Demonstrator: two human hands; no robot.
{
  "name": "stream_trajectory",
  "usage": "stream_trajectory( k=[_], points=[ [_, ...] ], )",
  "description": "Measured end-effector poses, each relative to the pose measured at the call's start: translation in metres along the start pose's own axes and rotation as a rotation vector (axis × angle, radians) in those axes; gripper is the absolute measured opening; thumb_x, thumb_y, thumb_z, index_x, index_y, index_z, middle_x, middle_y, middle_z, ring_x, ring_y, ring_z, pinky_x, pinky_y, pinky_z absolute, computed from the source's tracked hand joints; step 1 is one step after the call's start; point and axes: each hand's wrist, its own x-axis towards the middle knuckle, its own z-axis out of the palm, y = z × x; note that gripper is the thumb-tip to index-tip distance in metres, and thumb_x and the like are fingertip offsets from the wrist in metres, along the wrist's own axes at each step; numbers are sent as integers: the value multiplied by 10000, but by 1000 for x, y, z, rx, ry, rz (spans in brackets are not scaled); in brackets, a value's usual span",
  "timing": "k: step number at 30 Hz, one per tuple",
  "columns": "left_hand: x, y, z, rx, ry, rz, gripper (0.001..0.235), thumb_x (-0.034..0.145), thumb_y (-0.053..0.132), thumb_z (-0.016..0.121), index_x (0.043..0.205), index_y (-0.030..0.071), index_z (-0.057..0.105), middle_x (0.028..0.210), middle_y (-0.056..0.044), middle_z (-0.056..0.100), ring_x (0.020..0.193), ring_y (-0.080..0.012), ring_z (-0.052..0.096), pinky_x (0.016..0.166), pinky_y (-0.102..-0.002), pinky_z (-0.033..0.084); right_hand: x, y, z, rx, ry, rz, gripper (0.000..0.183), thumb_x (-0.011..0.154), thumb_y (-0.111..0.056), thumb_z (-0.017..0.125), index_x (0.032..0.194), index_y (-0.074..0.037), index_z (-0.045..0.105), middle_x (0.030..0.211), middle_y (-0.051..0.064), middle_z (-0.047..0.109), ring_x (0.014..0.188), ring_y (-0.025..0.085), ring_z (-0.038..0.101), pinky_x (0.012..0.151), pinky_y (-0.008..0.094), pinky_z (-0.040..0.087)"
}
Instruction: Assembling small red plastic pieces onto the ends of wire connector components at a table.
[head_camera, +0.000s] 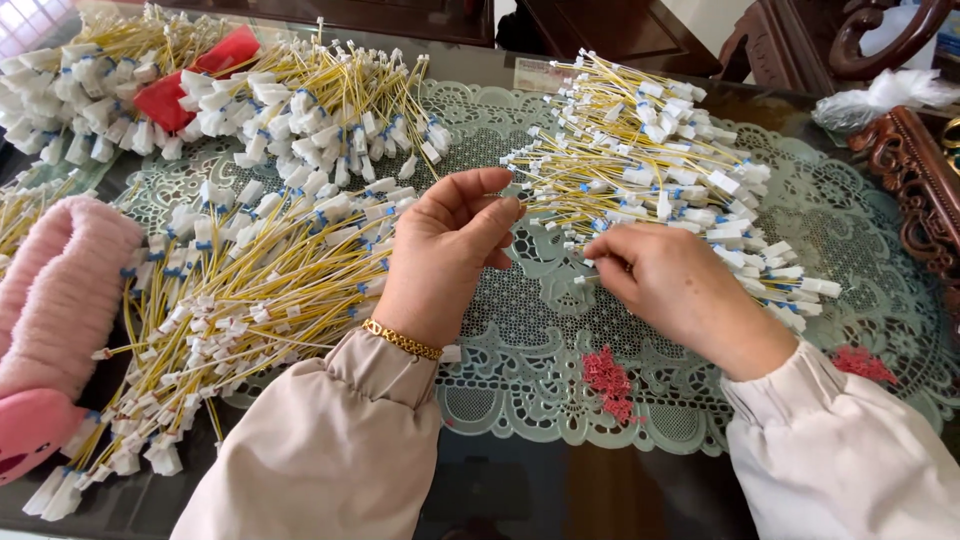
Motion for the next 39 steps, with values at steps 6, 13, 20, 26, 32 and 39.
stream_trajectory(
  k=[6, 13, 20, 26, 32, 39],
  points=[
    [0, -2, 0, -16, 2, 0, 212, 840, 67, 695, 1049, 58, 659, 736, -23, 635, 572, -76, 571, 467, -209, 504, 13, 9, 21, -188, -79, 108, 231, 836, -176, 563, 966, -169, 753, 957, 23, 718, 912, 255, 652, 788, 441, 508],
    [1, -9, 1, -42, -37, 24, 229, 834, 81, 697, 1057, 53, 653, 714, 2, 619, 584, -53, 541, 458, -200, 497, 18, 15, 27, -195, -45, 125, 209, 895, -253, 581, 1000, -186, 749, 903, 34, 693, 840, 278, 651, 717, 441, 500],
    [3, -18, 1, -14, -33, 51, 237, 846, 64, 683, 1078, 24, 656, 781, -71, 669, 614, -70, 578, 484, -202, 537, 32, -5, 7, -138, -184, 291, 109, 844, -306, 653, 868, -225, 721, 867, -5, 705, 897, 238, 659, 752, 411, 506],
    [5, -24, 1, 12, -33, 70, 247, 862, 47, 673, 1103, -3, 648, 868, -151, 710, 658, -100, 624, 528, -211, 591, 36, -22, -3, -155, -231, 281, 146, 891, -273, 609, 838, -198, 722, 850, 43, 700, 909, 266, 679, 796, 415, 531],
    [2, -18, 4, 44, -38, 3, 213, 881, 28, 647, 1087, -26, 651, 879, -177, 689, 704, -154, 648, 575, -257, 618, 19, -18, 1, -17, -206, 189, 227, 956, -249, 519, 842, -98, 643, 751, 59, 613, 706, 216, 649, 644, 344, 532],
    [-9, -26, 17, 45, -27, -113, 220, 889, 7, 622, 1087, -74, 676, 895, -192, 687, 750, -178, 673, 670, -322, 648, -17, -28, -13, 825, 110, 191, 40, 847, -27, 689, 853, 12, 685, 683, 103, 687, 647, 146, 623, 605, 292, 565]
  ],
)
